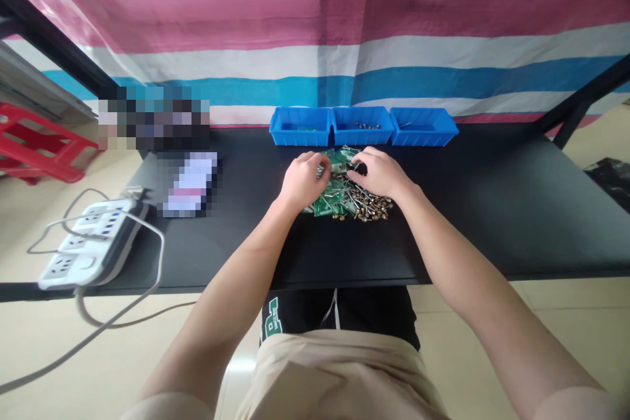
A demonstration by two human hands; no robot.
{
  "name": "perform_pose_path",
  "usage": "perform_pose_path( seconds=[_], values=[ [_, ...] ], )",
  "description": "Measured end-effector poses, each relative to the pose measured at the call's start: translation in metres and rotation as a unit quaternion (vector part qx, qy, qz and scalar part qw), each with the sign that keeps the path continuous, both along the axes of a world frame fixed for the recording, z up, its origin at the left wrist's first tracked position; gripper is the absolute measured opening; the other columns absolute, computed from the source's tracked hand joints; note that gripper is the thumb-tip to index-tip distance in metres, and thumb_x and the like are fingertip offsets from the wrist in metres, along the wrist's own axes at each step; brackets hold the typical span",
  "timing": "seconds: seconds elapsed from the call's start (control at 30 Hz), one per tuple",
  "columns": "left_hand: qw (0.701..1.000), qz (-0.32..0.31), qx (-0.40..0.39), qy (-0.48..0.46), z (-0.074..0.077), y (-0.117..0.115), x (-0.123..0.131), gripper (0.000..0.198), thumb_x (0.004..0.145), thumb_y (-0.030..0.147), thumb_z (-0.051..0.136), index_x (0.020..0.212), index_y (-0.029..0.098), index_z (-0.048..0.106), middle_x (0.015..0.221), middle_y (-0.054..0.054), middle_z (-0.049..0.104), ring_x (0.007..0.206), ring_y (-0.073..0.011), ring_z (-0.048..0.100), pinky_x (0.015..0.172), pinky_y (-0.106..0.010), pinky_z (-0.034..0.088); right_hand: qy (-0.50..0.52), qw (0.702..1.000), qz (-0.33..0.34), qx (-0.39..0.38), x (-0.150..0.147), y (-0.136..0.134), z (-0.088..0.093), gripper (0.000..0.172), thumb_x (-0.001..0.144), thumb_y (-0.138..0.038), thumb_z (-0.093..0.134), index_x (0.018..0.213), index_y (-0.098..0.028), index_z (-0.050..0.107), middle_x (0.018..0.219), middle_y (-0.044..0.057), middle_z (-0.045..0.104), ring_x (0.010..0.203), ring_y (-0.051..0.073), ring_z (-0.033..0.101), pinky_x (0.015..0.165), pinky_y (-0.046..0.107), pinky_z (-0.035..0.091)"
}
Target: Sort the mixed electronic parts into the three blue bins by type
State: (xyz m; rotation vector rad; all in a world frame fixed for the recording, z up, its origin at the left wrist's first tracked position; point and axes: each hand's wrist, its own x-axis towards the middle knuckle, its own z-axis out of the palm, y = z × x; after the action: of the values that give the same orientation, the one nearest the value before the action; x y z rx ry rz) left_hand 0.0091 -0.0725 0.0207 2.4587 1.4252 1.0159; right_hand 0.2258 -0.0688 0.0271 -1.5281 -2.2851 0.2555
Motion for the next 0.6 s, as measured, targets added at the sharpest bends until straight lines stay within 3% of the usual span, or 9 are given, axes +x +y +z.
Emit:
perform_pose_path(
  seconds=[0.27, 0.47, 0.6],
  values=[
    [1.0, -0.004, 0.006, 0.012, -0.002, 0.0, -0.001, 0.011, 0.09, 0.02, 0.058, 0.096, 0.018, 0.068, 0.094, -0.008, 0.072, 0.092, -0.0227, 0.067, 0.082, -0.036, 0.054, 0.008, 0.999, 0.038, -0.027, 0.0, 0.004, -0.007, 0.021, 0.092, -0.032, 0.06, 0.106, -0.019, 0.069, 0.109, 0.01, 0.068, 0.098, 0.025, 0.065, 0.087, 0.039, 0.051],
    [0.998, 0.001, 0.015, 0.061, -0.003, -0.001, 0.001, 0.018, 0.092, 0.023, 0.059, 0.104, 0.016, 0.069, 0.099, -0.011, 0.07, 0.096, -0.0266, 0.064, 0.085, -0.041, 0.055, 0.049, 0.997, 0.053, -0.014, -0.001, 0.006, -0.011, 0.011, 0.089, -0.023, 0.064, 0.094, -0.018, 0.072, 0.09, 0.007, 0.067, 0.082, 0.021, 0.063, 0.077, 0.035, 0.049],
    [0.997, -0.005, 0.022, 0.074, -0.004, -0.001, 0.001, 0.022, 0.093, 0.025, 0.059, 0.11, 0.015, 0.069, 0.101, -0.012, 0.069, 0.097, -0.027, 0.063, 0.088, -0.043, 0.055, 0.136, 0.989, 0.051, 0.003, -0.003, 0.007, -0.01, 0.008, 0.085, -0.02, 0.066, 0.088, -0.017, 0.073, 0.081, 0.005, 0.067, 0.072, 0.018, 0.061, 0.072, 0.033, 0.047]
  ],
)
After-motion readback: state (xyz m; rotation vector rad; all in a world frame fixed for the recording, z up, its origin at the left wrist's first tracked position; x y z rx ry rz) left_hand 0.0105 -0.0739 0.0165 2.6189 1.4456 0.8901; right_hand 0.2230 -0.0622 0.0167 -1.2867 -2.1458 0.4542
